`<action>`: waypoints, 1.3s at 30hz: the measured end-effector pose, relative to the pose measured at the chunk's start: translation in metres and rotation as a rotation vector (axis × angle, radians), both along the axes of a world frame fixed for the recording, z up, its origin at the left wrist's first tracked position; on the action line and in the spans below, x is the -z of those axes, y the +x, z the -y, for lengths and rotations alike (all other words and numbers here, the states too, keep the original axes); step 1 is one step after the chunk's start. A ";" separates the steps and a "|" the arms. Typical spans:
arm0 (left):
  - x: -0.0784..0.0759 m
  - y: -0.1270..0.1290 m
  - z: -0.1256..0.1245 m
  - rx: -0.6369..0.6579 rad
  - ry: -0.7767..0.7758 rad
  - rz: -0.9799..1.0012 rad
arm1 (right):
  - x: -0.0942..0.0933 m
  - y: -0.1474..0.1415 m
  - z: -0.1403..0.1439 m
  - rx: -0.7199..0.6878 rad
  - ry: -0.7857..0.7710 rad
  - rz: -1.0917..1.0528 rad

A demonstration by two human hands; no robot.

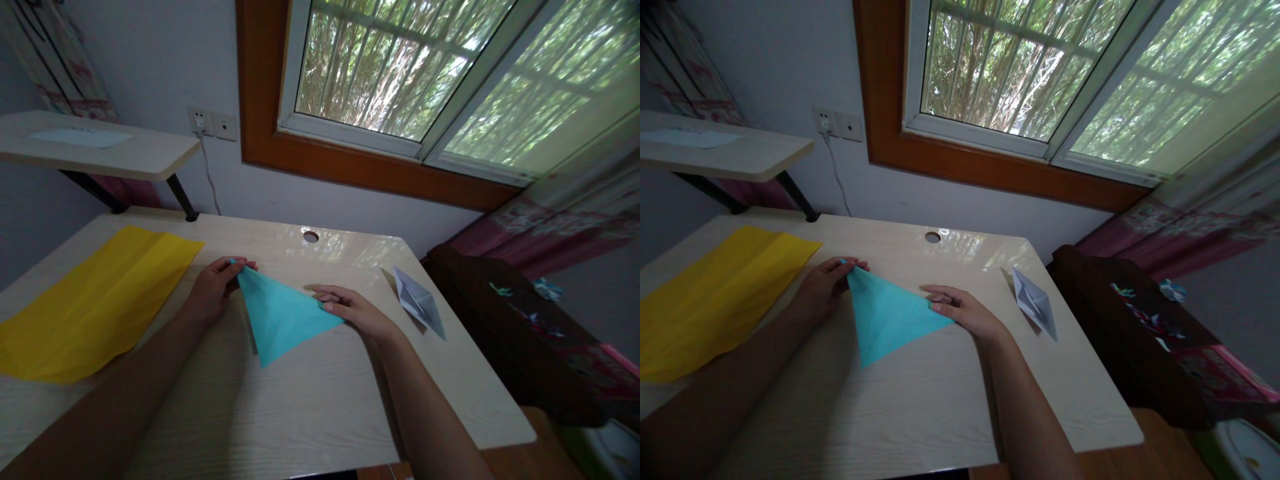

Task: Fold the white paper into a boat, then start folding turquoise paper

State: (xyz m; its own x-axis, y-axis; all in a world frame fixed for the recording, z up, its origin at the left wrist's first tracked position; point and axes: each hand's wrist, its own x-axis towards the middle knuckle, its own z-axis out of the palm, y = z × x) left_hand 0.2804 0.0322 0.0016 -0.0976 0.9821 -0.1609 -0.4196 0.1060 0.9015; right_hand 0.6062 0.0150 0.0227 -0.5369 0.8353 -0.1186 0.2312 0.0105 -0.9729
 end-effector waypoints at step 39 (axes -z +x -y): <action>-0.004 0.014 0.011 0.275 0.053 0.000 | 0.021 -0.078 -0.001 0.395 -0.253 -0.523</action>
